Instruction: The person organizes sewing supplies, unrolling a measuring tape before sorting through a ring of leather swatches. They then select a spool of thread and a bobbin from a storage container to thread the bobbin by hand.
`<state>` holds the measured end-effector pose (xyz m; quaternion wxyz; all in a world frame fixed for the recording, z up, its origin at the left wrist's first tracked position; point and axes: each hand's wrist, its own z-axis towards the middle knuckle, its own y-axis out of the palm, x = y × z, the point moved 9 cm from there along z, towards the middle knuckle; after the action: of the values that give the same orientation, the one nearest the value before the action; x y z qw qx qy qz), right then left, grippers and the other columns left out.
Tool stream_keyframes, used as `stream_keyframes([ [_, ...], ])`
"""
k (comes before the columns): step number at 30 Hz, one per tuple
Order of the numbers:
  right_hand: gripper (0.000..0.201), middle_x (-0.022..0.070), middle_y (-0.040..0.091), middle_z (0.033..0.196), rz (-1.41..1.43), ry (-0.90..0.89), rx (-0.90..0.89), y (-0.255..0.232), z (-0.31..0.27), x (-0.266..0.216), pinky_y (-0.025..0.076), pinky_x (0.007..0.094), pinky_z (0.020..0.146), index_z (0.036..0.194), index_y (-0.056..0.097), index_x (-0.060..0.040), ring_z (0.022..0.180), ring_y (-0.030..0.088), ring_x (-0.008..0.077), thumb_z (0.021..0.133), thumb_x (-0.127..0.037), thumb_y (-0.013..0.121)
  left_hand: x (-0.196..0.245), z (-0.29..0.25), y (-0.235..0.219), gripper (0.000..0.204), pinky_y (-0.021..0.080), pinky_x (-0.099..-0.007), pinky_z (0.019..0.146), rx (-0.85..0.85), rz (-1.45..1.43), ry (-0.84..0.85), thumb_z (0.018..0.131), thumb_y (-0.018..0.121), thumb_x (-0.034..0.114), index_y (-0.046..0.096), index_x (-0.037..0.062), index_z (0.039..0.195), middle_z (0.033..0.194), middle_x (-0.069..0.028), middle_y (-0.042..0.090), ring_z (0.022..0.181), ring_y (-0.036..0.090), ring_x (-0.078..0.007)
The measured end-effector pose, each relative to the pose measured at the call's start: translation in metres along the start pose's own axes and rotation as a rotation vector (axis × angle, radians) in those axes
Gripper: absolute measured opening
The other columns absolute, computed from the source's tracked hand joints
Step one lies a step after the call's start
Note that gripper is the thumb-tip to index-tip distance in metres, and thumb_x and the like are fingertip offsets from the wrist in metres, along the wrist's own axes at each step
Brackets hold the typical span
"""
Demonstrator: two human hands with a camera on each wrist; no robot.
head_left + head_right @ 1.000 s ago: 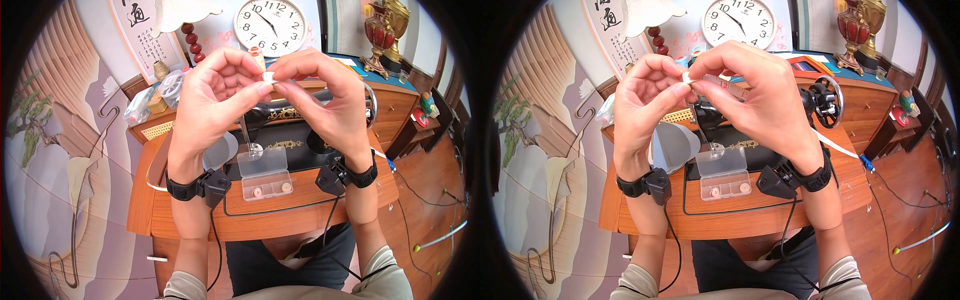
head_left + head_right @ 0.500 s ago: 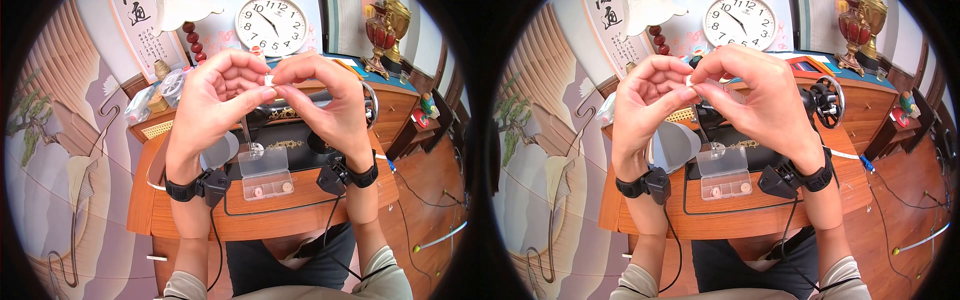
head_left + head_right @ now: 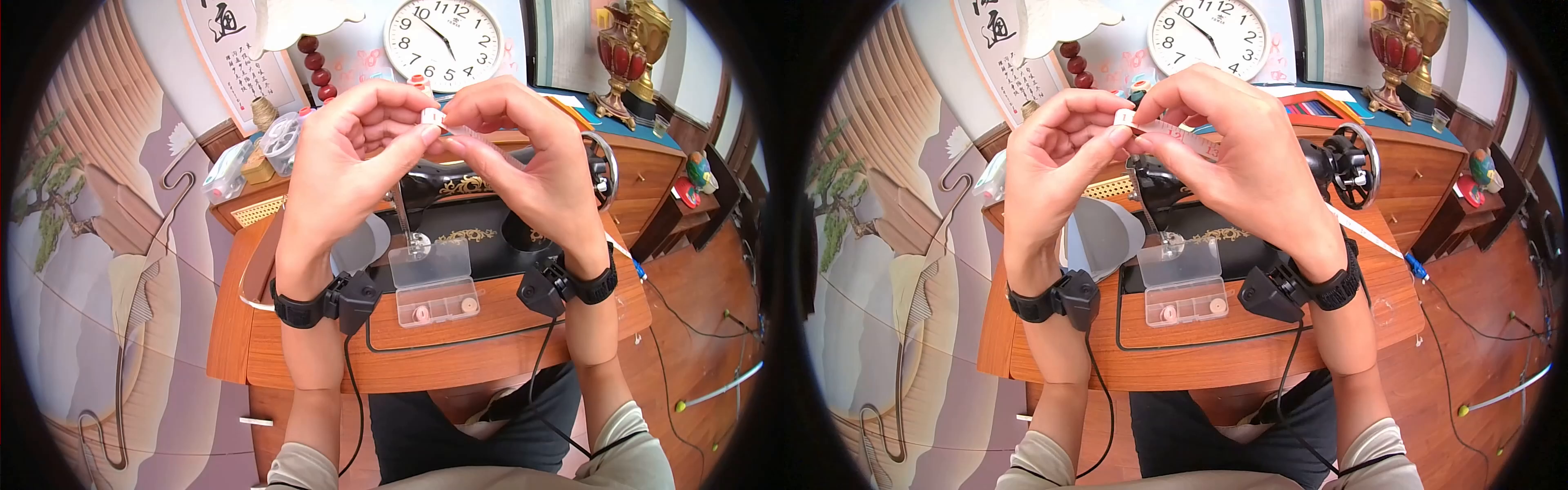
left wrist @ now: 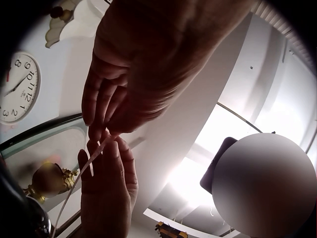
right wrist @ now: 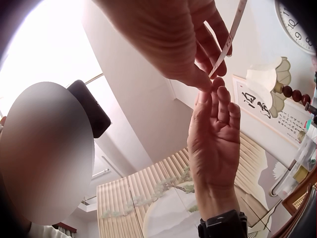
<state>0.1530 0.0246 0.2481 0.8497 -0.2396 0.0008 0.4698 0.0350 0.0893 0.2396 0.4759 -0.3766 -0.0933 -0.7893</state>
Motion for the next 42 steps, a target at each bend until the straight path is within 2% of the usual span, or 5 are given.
stream_keyframes([
  [2, 0.013, 0.0078, 0.064, 0.084, 0.075, -0.001, 0.083, -0.003, 0.000, 0.002, 0.051, 0.0285, 0.070, 0.090, 0.062, -0.0012, 0.077, 0.064, 0.0188, 0.079, -0.004, 0.068, 0.001, 0.000, 0.001, 0.019, 0.055, -0.0248, 0.075, -0.007, -0.031, -0.006, 0.087, 0.060, -0.001, 0.059, -0.0044, 0.106, 0.092, -0.0114, 0.068, 0.083, 0.067, -0.0144],
  [15, 0.014, 0.0062, 0.065, 0.085, 0.151, 0.055, 0.081, -0.006, 0.000, 0.006, 0.051, 0.0278, 0.070, 0.090, 0.060, -0.0006, 0.077, 0.064, 0.0146, 0.082, -0.009, 0.068, -0.003, 0.001, -0.001, 0.023, 0.056, -0.0262, 0.074, -0.022, -0.157, -0.012, 0.087, 0.060, -0.001, 0.053, -0.0023, 0.109, 0.091, -0.0117, 0.067, 0.081, 0.067, -0.0142],
  [20, 0.015, 0.0078, 0.065, 0.097, 0.018, -0.016, 0.000, -0.002, 0.000, -0.003, 0.051, 0.0271, 0.081, 0.095, 0.059, 0.0005, 0.087, 0.063, 0.0131, 0.083, -0.003, 0.066, -0.009, -0.001, 0.003, 0.023, 0.057, -0.0280, 0.075, -0.060, -0.191, -0.088, 0.087, 0.060, -0.001, 0.050, -0.0013, 0.108, 0.091, -0.0127, 0.067, 0.080, 0.068, -0.0169],
  [30, 0.013, 0.0076, 0.066, 0.095, 0.077, -0.020, -0.002, -0.002, 0.000, -0.001, 0.051, 0.0268, 0.080, 0.094, 0.061, 0.0005, 0.088, 0.063, 0.0130, 0.082, 0.001, 0.065, -0.012, -0.002, 0.011, 0.023, 0.055, -0.0265, 0.070, -0.168, -0.196, -0.100, 0.088, 0.059, 0.001, 0.047, -0.0014, 0.108, 0.090, -0.0142, 0.067, 0.079, 0.068, -0.0188],
  [42, 0.012, 0.0079, 0.065, 0.094, 0.073, -0.040, 0.038, -0.008, 0.000, -0.001, 0.052, 0.0263, 0.079, 0.092, 0.061, 0.0016, 0.087, 0.063, 0.0135, 0.080, 0.003, 0.066, -0.010, -0.001, 0.012, 0.026, 0.052, -0.0255, 0.067, -0.116, -0.199, -0.118, 0.088, 0.061, 0.006, 0.046, 0.0010, 0.109, 0.093, -0.0137, 0.066, 0.081, 0.067, -0.0179],
])
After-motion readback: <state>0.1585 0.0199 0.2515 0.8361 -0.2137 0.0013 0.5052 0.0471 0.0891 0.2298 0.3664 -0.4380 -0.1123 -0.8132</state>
